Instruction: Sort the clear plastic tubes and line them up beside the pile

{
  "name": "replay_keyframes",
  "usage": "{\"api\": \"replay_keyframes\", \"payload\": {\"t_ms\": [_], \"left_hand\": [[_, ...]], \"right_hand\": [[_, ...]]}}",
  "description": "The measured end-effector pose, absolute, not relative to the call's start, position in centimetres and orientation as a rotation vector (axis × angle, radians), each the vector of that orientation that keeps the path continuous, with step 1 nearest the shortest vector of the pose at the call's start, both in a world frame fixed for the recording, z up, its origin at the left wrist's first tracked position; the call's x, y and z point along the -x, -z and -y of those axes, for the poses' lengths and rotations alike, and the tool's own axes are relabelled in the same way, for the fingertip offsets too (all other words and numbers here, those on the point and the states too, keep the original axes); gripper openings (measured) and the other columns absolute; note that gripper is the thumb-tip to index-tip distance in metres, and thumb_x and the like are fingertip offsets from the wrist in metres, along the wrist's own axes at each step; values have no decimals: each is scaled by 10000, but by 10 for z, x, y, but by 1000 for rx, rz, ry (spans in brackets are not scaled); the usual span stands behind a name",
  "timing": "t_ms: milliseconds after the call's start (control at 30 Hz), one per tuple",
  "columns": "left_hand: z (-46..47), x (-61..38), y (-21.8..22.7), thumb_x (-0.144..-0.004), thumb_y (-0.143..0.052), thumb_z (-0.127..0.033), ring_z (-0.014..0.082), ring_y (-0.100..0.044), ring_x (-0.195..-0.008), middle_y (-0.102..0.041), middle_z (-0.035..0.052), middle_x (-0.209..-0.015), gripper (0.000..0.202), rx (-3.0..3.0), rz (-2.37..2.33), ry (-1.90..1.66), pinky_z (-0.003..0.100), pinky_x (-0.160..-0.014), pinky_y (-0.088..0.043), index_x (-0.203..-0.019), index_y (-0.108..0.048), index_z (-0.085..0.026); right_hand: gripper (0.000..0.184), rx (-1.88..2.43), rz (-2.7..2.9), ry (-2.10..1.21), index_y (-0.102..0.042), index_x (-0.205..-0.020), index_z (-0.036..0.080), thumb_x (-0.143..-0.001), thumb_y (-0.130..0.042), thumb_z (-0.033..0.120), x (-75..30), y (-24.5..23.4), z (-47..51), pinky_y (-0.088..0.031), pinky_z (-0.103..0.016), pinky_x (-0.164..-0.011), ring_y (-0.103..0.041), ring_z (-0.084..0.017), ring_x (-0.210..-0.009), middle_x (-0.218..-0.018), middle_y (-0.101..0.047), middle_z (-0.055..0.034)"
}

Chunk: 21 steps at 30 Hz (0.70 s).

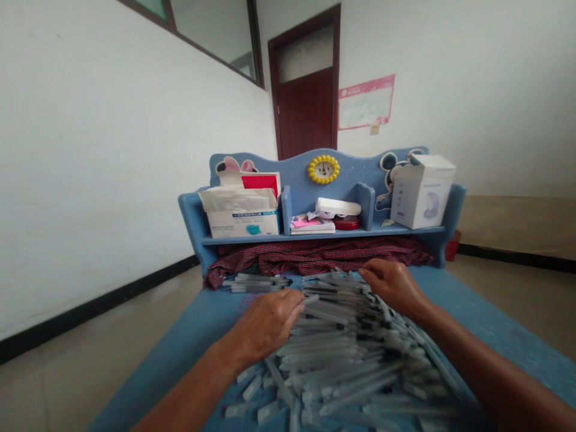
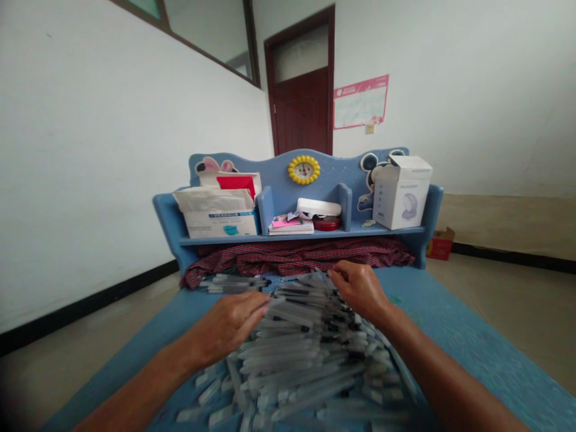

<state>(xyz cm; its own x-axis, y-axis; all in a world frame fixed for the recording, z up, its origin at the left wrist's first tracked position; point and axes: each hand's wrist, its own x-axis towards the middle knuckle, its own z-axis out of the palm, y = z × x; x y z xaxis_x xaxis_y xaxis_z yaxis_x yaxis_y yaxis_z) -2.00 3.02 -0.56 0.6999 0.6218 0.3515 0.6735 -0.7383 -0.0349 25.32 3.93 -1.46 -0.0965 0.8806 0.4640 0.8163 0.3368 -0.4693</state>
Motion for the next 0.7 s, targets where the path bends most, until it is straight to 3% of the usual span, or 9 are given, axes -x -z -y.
{"api": "replay_keyframes", "payload": {"t_ms": [167,300,467,700], "left_hand": [[-4,2,2,-907,-394,-166,192,-623,-832,-645,70,-898,144,2864,988,546,277,-710,-454,-998,-505,-164],[10,-3,-8,-863,-493,-166,184,-626,-832,-653,48,-923,286,2968,1069,624,267,-697,-458,-1137,-411,-169],[23,4,-37,-882,-490,-208,173,-605,-832,-629,17,-891,81,3042,1030,289,264,-705,-435,-957,-519,-196],[47,19,-41,-931,-414,-340,159,-608,-725,-644,-2,-797,218,3013,1142,93,261,-627,-408,-819,-557,-219]], "right_hand": [[213,1042,2327,-118,-623,-994,191,-870,-508,322,-219,-7,6,-379,-232,-638,-609,-146,-734,-880,-678,-37],[160,1084,2572,-11,-613,-821,180,-888,-485,249,-207,-17,25,-325,-251,-577,-613,-157,-695,-761,-670,-33],[195,1134,2595,-80,-515,-720,185,-894,-459,249,-222,-31,41,-286,-233,-520,-538,-101,-569,-642,-592,13],[169,1176,2591,-176,-516,-745,220,-897,-453,258,-236,-30,69,-322,-236,-487,-557,-111,-548,-671,-615,14]]}}
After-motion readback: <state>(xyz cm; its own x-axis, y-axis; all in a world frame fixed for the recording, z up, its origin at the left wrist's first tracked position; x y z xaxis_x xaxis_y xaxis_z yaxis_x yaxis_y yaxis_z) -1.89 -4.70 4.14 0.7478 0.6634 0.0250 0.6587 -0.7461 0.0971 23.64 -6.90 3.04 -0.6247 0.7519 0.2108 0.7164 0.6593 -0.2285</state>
